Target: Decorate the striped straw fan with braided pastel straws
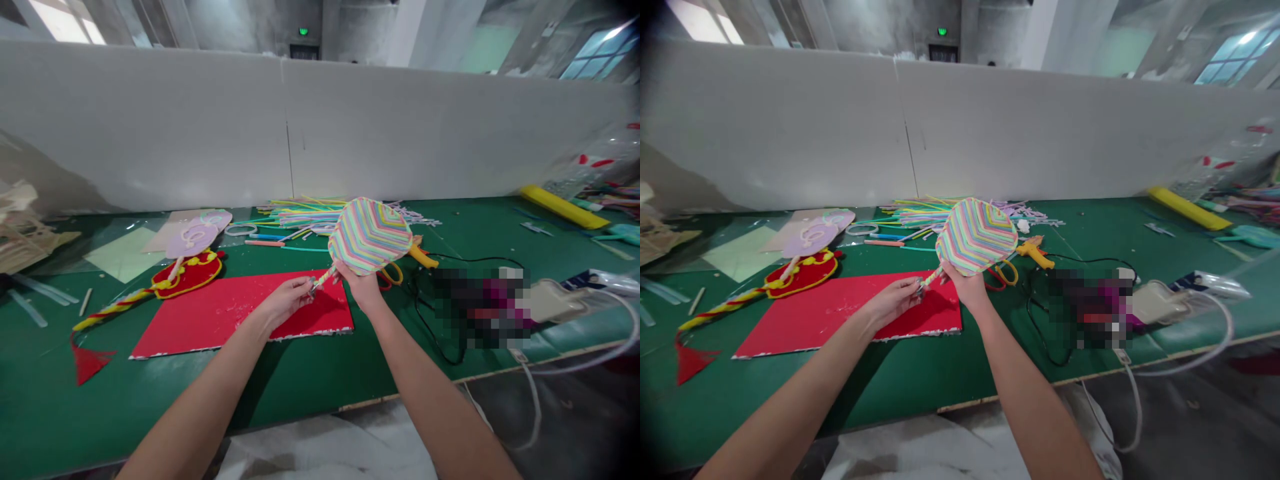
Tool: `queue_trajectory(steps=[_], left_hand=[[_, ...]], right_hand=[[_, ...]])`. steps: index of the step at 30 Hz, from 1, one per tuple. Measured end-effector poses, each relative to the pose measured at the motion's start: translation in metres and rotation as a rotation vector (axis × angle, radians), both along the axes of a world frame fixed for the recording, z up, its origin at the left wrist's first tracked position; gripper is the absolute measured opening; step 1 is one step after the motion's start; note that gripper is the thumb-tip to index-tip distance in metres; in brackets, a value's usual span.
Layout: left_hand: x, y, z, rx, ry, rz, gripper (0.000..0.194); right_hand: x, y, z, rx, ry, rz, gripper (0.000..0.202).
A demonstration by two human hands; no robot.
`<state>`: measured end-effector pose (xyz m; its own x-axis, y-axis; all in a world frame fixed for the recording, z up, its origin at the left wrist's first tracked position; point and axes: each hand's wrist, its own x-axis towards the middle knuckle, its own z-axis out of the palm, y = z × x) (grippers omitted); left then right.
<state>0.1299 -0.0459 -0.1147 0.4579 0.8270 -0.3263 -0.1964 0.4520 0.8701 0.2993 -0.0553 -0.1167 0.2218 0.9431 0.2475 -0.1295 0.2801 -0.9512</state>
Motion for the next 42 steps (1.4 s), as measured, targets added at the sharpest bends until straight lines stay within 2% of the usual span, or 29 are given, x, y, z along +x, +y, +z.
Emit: queue_trajectory(steps=[6, 12, 16, 20, 23, 32, 42], left_hand=[[-0.003, -0.007, 0.0, -0.103, -0.176, -0.147, 0.02], [0.001, -0.014, 0.002, -0.067, -0.226, -0.28, 0.027], [0.003, -0.015, 0.001, -0.042, -0.256, -0.293, 0.028], [0.002, -0.013, 0.0, 0.0, -0.193, -0.34, 0.029], [0.002, -0.012, 0.003, 0.057, -0.128, -0.318, 0.029], [0.001, -0.011, 0.012, 0.396, 0.16, -0.354, 0.027], [0.0, -0.009, 0.009, 0.383, 0.092, -0.373, 0.026]], right_hand=[[-0.003, -0.002, 0.004, -0.006, 0.11, 0.06, 0.019], [-0.006, -0.007, 0.012, -0.016, 0.155, 0.086, 0.02], [-0.005, -0.008, 0.014, -0.04, 0.184, 0.148, 0.02], [-0.004, -0.008, 0.015, -0.071, 0.168, 0.178, 0.022], [-0.003, -0.008, 0.014, -0.07, 0.166, 0.183, 0.022], [-0.001, -0.005, 0.01, -0.05, 0.106, 0.11, 0.023], [-0.003, -0.007, 0.012, -0.067, 0.143, 0.193, 0.021]])
